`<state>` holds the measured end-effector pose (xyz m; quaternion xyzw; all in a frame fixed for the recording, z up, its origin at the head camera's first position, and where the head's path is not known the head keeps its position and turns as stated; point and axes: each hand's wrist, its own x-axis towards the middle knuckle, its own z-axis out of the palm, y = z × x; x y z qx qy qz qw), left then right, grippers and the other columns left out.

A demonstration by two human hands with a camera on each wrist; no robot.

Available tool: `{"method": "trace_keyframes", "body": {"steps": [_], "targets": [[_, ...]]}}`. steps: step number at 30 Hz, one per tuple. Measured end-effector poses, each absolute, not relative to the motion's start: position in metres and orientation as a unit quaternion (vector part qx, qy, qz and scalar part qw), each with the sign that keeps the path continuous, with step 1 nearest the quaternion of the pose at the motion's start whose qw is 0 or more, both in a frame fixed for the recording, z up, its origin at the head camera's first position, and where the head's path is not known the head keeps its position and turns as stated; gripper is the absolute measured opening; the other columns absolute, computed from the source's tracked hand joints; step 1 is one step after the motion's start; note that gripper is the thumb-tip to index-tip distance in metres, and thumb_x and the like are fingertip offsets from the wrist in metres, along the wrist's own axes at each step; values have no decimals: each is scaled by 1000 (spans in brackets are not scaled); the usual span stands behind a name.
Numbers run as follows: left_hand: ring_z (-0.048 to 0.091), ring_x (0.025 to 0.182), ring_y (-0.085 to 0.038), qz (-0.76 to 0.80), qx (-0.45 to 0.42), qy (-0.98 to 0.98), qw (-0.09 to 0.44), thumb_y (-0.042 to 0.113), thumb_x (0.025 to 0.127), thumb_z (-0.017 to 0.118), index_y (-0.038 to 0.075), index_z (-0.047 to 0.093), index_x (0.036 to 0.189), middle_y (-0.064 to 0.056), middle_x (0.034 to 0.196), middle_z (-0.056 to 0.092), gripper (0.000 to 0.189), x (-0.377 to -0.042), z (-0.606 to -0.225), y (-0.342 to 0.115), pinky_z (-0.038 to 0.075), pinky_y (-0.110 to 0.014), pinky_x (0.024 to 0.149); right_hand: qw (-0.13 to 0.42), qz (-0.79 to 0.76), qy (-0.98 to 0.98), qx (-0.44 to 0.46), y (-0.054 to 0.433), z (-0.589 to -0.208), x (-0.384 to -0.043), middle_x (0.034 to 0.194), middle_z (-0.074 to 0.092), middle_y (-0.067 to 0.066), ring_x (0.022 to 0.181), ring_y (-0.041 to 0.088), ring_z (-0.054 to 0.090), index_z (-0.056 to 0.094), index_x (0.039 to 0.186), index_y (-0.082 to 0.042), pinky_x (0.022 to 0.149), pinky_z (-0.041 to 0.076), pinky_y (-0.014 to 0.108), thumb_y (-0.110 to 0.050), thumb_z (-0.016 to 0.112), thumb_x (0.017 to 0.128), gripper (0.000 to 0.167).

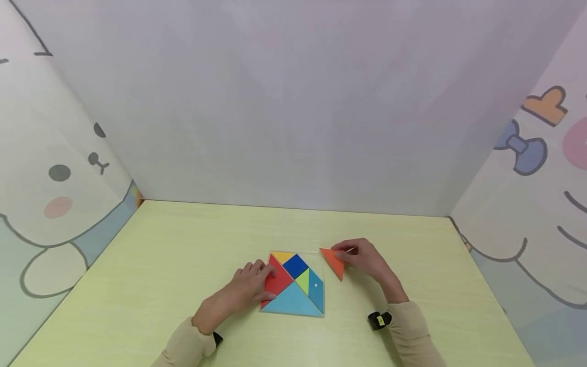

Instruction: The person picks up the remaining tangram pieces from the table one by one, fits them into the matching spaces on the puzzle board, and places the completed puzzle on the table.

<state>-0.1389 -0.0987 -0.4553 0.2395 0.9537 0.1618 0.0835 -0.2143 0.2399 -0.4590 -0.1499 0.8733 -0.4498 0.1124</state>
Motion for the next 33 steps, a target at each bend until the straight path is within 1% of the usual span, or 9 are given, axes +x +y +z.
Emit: {"method": "trace_keyframes", "body": {"steps": [7,15,21,25,33], "targets": [[49,106,-22,162,235,954,92,38,91,79,13,55,127,-5,112,50,51,-139,-455,-98,42,-36,82,120,-450,872,-152,231,-458,-215,118,72,13,93,22,67,74,122,-3,75,57,31,-16,72,98,27],[49,107,-21,160,228,955,99,39,90,79,13,54,129,-4,113,51,53,-139,-454,-97,42,-36,83,114,-441,872,-180,219,-457,-220,116,72,11,90,21,66,75,119,-4,75,56,29,-16,71,98,24],[48,107,-21,163,223,955,104,39,90,79,14,54,129,-4,113,50,53,-139,-454,-98,41,-35,82,118,-433,871,-199,209,-458,-223,112,73,9,91,21,66,76,117,-4,77,55,28,-16,70,99,22],[49,107,-21,163,221,956,101,39,89,80,14,54,128,-4,112,50,52,-139,-456,-98,41,-35,82,118,-424,875,-202,202,-460,-224,110,74,7,92,20,65,77,116,-6,78,55,27,-15,70,98,20],[48,105,-21,166,229,955,93,39,90,79,15,54,124,-3,110,50,49,-139,-457,-99,41,-34,81,113,-412,879,-213,193,-461,-222,109,74,5,90,20,63,77,116,-6,76,55,27,-13,70,98,20]]}}
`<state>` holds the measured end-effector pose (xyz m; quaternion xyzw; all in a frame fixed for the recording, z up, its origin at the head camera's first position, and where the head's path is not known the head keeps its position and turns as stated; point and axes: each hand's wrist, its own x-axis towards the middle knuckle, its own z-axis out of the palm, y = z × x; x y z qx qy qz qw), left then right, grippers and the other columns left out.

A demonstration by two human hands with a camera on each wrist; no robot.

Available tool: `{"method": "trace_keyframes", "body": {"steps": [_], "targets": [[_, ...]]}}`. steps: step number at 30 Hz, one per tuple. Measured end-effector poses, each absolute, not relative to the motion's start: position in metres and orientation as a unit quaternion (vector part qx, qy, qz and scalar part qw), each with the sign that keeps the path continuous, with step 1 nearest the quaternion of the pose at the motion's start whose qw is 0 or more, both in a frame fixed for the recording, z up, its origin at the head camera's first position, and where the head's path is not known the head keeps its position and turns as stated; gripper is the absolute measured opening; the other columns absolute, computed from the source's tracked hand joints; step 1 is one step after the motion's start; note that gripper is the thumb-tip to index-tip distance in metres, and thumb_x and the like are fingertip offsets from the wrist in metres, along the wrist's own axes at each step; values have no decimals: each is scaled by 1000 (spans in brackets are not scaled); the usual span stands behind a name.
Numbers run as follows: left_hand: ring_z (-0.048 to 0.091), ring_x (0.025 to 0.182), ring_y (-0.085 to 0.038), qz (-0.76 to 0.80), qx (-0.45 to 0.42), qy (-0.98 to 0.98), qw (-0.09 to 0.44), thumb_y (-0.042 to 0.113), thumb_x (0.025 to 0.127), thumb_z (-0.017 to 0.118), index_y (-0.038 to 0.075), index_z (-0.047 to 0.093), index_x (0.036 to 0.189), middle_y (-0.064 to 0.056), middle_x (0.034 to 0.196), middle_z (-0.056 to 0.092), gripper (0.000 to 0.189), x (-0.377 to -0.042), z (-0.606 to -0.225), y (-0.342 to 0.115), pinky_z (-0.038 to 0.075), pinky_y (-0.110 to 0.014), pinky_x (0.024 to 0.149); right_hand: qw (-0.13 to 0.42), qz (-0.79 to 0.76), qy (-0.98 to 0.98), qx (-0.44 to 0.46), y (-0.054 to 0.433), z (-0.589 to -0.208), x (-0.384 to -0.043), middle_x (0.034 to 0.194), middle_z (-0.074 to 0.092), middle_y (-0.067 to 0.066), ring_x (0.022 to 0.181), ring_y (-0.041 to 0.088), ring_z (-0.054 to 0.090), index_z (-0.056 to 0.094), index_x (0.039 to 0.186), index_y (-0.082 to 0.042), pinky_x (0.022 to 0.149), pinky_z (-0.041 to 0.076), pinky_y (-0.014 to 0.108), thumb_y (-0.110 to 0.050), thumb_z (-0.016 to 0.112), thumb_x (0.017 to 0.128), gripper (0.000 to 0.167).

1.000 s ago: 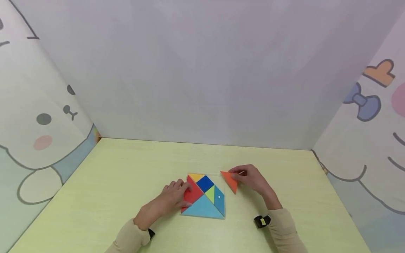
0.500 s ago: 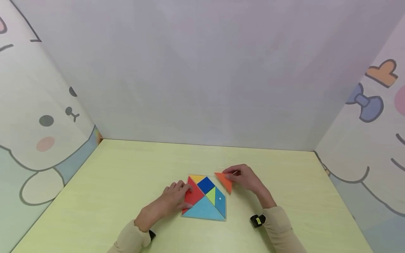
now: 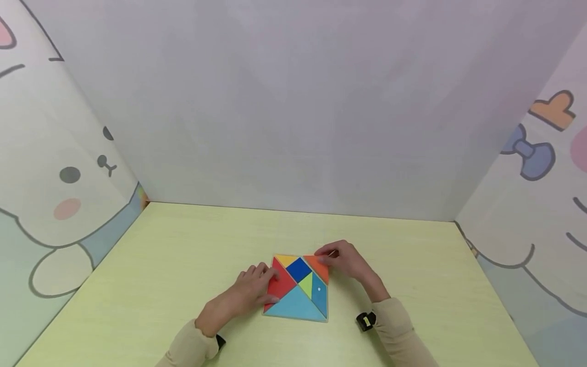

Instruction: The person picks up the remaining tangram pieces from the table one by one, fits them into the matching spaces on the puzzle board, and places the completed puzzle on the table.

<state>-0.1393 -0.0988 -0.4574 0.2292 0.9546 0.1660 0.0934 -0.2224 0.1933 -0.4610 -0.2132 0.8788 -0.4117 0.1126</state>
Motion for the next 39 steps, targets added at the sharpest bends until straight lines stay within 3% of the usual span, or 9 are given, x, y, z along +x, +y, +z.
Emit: {"method": "trace_keyframes", "body": {"steps": [25,39], "targets": [[48,104,-21,171,239,952,88,38,91,78,14,54,122,-3,109,50,46,-138,-456,-100,40,-34,80,85,-375,893,-234,183,-465,-218,105,73,7,92,20,64,75,113,-2,80,55,30,-7,70,97,17],[47,106,-21,170,232,953,98,39,91,78,15,54,123,-3,110,49,47,-139,-456,-99,41,-35,82,86,-377,879,-280,188,-467,-214,114,69,14,102,30,65,71,121,2,86,57,37,2,69,95,26]]}}
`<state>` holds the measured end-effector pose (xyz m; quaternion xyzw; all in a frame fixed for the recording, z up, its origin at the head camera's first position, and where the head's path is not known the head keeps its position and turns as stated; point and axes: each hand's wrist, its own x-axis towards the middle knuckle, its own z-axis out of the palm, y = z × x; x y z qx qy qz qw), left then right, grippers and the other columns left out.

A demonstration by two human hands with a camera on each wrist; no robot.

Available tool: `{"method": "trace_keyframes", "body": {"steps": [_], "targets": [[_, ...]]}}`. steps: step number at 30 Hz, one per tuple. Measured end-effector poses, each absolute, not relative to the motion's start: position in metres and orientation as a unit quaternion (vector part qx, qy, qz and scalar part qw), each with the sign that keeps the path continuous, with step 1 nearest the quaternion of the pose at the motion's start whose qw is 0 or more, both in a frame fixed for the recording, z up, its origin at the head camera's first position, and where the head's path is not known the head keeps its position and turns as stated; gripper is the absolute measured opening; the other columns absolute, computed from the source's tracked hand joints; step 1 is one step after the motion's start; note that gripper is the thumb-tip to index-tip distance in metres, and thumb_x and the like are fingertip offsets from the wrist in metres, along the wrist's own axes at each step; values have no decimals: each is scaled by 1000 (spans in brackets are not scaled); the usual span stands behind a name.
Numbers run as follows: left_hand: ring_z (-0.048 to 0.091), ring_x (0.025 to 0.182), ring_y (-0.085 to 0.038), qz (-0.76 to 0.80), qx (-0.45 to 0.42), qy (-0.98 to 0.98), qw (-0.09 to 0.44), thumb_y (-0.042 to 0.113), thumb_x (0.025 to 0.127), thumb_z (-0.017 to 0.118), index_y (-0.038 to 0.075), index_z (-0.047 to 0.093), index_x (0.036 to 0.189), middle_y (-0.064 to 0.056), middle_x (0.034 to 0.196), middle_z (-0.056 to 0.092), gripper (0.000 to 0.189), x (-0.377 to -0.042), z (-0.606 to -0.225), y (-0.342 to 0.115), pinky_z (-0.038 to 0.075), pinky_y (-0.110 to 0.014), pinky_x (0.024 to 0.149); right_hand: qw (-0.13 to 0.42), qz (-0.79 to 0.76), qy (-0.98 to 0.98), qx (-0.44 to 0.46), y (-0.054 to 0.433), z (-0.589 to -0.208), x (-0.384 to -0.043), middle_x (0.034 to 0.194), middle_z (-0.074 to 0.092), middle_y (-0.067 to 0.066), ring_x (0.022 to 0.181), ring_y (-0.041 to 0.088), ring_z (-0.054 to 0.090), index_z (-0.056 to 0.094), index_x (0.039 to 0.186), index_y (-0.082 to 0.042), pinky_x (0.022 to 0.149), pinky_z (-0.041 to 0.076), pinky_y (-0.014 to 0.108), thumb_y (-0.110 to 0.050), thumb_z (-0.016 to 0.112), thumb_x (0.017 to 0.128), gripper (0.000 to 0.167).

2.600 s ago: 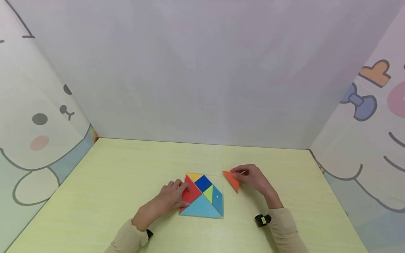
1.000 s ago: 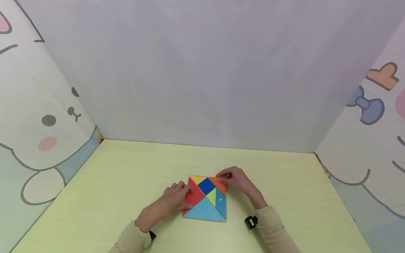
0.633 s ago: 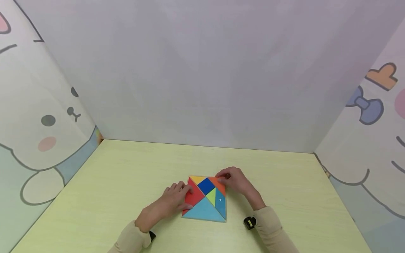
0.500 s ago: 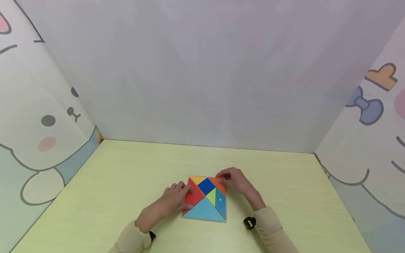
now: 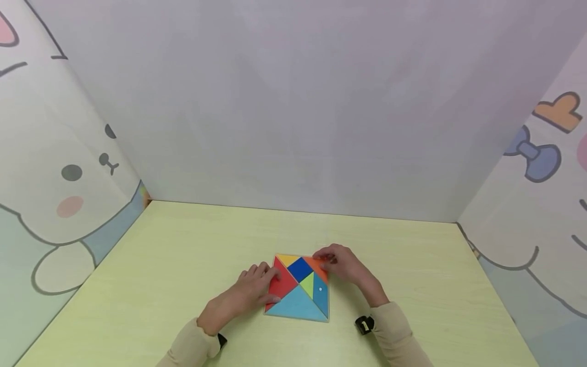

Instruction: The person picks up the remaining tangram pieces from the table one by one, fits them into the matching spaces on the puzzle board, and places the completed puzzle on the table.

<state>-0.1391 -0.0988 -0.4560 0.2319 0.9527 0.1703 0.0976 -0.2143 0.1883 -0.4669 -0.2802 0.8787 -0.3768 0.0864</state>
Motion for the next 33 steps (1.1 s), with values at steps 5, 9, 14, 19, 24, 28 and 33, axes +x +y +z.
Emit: {"method": "trace_keyframes", "body": {"steps": [5,9,14,19,24,28,33], "targets": [[48,106,-21,169,231,953,97,39,91,78,15,54,123,-3,110,50,46,-139,-456,-98,41,-36,83,93,-378,879,-276,189,-467,-214,115,68,14,103,30,63,69,121,2,88,56,42,2,69,95,27],[48,104,-20,159,231,955,92,39,92,77,15,54,122,-3,110,50,46,-140,-456,-96,41,-35,81,89,-373,879,-283,191,-467,-215,114,67,14,104,30,62,68,122,2,88,56,41,0,70,95,27],[48,105,-19,148,247,953,88,39,94,75,14,55,126,-2,113,51,45,-140,-455,-94,43,-33,82,83,-361,882,-290,195,-467,-212,113,67,11,103,27,62,67,123,3,87,57,37,-5,71,96,28],[50,103,-17,136,264,952,67,37,95,75,11,58,130,-3,115,54,46,-140,-452,-95,47,-30,82,67,-364,881,-295,201,-465,-208,113,67,10,103,28,64,67,122,1,87,57,36,-10,70,98,26],[52,95,-16,128,260,956,46,36,95,75,9,61,128,-4,107,57,45,-138,-449,-96,48,-28,76,61,-365,885,-281,207,-464,-202,110,67,3,104,25,66,68,117,-4,88,57,34,-12,70,99,20],[53,89,-14,116,254,960,11,33,94,76,7,64,123,-3,100,59,41,-136,-449,-99,49,-25,73,49,-364,883,-291,211,-463,-197,109,67,1,101,22,66,68,114,-4,86,57,34,-10,69,99,17],[57,89,-15,117,250,961,-12,32,93,78,7,68,122,-4,102,64,39,-131,-450,-105,52,-25,75,40,-361,882,-300,214,-461,-189,105,67,0,96,18,67,68,111,-5,83,57,31,-9,69,99,12]]}}
